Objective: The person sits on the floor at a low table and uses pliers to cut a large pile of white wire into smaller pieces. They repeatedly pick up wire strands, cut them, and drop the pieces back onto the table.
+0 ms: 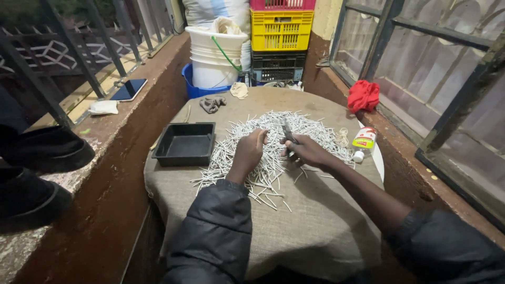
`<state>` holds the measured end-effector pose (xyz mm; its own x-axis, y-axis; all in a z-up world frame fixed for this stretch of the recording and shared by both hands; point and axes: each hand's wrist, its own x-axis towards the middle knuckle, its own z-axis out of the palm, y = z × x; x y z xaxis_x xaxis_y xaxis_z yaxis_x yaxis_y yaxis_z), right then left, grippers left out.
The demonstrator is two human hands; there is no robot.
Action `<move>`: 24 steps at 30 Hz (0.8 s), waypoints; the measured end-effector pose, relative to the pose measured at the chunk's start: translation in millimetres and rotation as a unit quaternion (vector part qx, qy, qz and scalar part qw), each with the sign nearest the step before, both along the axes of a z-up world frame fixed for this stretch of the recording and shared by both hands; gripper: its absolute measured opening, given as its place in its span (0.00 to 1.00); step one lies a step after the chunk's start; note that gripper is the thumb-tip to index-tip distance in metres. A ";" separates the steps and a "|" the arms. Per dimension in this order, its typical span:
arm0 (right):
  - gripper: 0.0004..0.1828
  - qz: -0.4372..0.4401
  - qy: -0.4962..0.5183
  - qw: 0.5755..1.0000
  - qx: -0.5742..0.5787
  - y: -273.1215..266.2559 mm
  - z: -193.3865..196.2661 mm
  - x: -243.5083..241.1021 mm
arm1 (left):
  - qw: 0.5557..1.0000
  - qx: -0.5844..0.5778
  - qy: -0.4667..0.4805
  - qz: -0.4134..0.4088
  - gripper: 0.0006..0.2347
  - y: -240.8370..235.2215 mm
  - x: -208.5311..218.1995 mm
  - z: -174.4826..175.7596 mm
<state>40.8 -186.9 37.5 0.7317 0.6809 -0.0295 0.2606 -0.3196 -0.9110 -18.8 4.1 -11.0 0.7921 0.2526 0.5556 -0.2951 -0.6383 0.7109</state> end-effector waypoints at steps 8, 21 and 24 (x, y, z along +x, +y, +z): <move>0.18 0.001 0.071 0.997 0.010 -4.5 12.3 -4.7 | 0.995 0.095 0.021 -0.013 0.17 -0.5 -3.5 1.9; 0.25 -0.101 -0.316 0.917 -0.222 -8.6 11.3 25.5 | 0.924 0.359 0.063 0.120 0.15 -10.5 6.6 -6.2; 0.14 -0.015 -0.393 0.870 -0.297 0.6 -14.2 73.6 | 0.974 0.194 0.061 0.096 0.15 -10.5 -1.0 -8.1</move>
